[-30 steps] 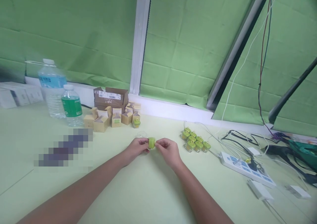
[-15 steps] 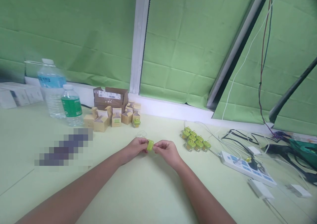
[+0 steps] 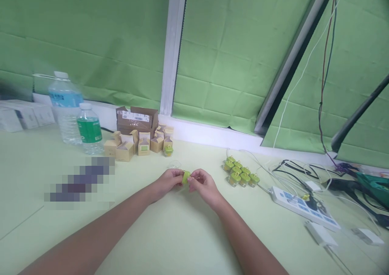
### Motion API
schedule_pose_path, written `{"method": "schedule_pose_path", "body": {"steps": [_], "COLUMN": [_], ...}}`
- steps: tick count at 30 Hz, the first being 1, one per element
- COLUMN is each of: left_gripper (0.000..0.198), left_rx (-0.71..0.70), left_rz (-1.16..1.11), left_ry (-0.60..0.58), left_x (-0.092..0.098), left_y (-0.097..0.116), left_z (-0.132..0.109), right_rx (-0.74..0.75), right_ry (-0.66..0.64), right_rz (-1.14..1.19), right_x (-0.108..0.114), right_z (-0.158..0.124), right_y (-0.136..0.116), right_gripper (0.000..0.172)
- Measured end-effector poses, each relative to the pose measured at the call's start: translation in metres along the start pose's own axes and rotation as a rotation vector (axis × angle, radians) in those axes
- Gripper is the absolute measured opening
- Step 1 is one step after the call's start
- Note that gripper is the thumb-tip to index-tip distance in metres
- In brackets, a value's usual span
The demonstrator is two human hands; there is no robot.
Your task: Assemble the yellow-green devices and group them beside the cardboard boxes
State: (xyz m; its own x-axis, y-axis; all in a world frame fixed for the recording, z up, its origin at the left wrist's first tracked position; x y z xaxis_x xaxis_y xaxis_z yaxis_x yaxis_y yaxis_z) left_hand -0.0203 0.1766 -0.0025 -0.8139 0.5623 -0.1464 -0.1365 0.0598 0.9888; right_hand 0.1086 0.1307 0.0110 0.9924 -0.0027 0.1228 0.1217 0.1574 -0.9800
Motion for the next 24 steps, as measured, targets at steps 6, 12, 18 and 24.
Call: {"method": "schedule_pose_path", "body": {"steps": [6,12,18,24], "left_gripper": [0.021,0.023,0.021,0.021], "left_rx": [-0.016,-0.017,0.003,0.018], "left_rz": [0.041,0.038,-0.081,-0.15], "left_ry": [-0.049,-0.06,-0.026,-0.055], "left_x": [-0.007,-0.014,-0.012,-0.011], "left_y": [-0.004,-0.002,-0.005,-0.009], "left_z": [-0.002,-0.003,0.0,0.002], "right_rx": [0.032,0.033,0.041,0.026], "right_ry": [-0.031,-0.084,-0.085,-0.054], "right_rz": [-0.064,-0.089,-0.072,-0.056], "right_x": [-0.004,-0.009,-0.007,-0.007], "right_z": [-0.004,-0.007,-0.006,-0.006], "right_y": [0.0,-0.003,-0.006,-0.007], "right_gripper": [0.044,0.041,0.039,0.036]}}
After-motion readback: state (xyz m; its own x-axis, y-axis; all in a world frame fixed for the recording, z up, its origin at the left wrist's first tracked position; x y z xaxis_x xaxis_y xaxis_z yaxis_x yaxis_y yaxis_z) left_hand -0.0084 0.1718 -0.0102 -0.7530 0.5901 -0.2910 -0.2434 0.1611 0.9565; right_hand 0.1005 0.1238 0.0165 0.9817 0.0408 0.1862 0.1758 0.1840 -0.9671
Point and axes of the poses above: each hand's wrist, its own z-axis towards the middle knuckle, its own x-axis out of the back of the hand, y = z × x, the point moved 7 cm from there along z, towards the middle knuckle, and after that the axes turned 8 degrees about -z, right-handed, at the moved point
